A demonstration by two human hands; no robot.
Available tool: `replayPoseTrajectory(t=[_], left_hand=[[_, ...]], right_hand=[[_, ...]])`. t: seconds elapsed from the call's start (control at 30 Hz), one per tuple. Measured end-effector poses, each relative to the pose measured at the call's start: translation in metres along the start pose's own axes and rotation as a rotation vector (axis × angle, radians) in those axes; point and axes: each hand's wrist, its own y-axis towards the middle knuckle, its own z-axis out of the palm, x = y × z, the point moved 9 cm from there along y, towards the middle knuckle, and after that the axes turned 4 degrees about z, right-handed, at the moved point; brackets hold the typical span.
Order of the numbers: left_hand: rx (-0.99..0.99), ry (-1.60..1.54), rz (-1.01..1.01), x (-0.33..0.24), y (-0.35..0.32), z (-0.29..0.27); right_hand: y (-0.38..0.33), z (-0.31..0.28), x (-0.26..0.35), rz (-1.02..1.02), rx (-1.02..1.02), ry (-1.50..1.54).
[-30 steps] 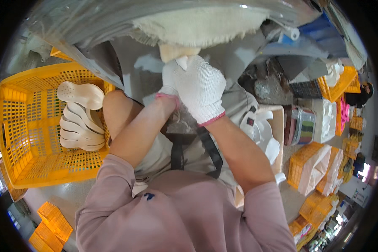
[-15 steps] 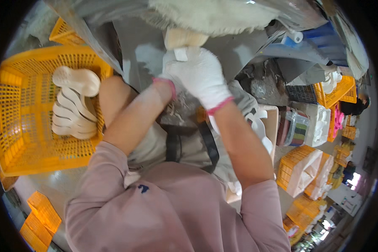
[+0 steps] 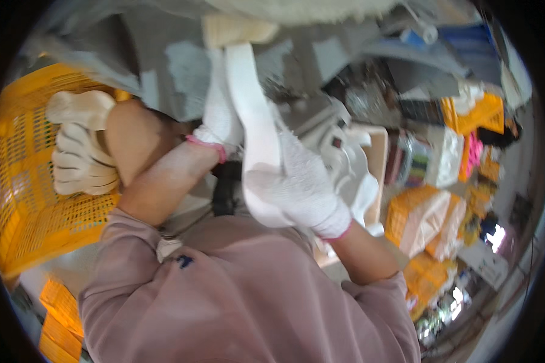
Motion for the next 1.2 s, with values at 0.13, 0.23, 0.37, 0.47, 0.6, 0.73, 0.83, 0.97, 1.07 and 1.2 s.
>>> replayPoseTrajectory(t=[0.13, 0.23, 0.37, 0.47, 0.6, 0.73, 0.83, 0.97, 1.07, 1.2], left_hand=[[0.031, 0.072, 0.196, -0.013, 0.002, 0.0], [0.094, 0.091, 0.34, -0.039, 0.026, 0.01], [0.169, 0.042, 0.361, -0.052, 0.052, 0.019], [0.158, 0.084, 0.414, -0.069, 0.057, 0.013], [0.076, 0.107, 0.214, -0.069, 0.062, -0.007], [0.194, 0.13, 0.16, -0.05, 0.056, -0.005], [-0.02, 0.39, 0.575, -0.07, 0.042, -0.012], [0.199, -0.418, 0.248, -0.043, 0.045, 0.008], [0.301, -0.396, 0.128, -0.039, 0.044, 0.02], [0.423, -0.086, 0.277, -0.045, 0.032, 0.027]], right_hand=[[-0.05, 0.013, -0.029, -0.154, -0.236, -0.204], [-0.037, 0.021, -0.014, -0.222, -0.298, -0.361], [0.0, -0.012, 0.071, -0.342, -0.489, -0.412], [0.036, -0.014, 0.111, -0.451, -0.524, -0.75], [0.044, -0.024, 0.082, -0.482, -0.589, -0.404], [0.04, -0.017, 0.069, -0.645, -0.708, -0.455], [0.047, -0.024, 0.073, -0.566, -0.793, -0.342], [0.078, -0.019, 0.086, -0.461, -0.495, -0.046], [0.062, -0.021, 0.083, -0.394, -0.466, -0.014], [0.072, -0.017, 0.082, -0.439, -0.424, -0.279]])
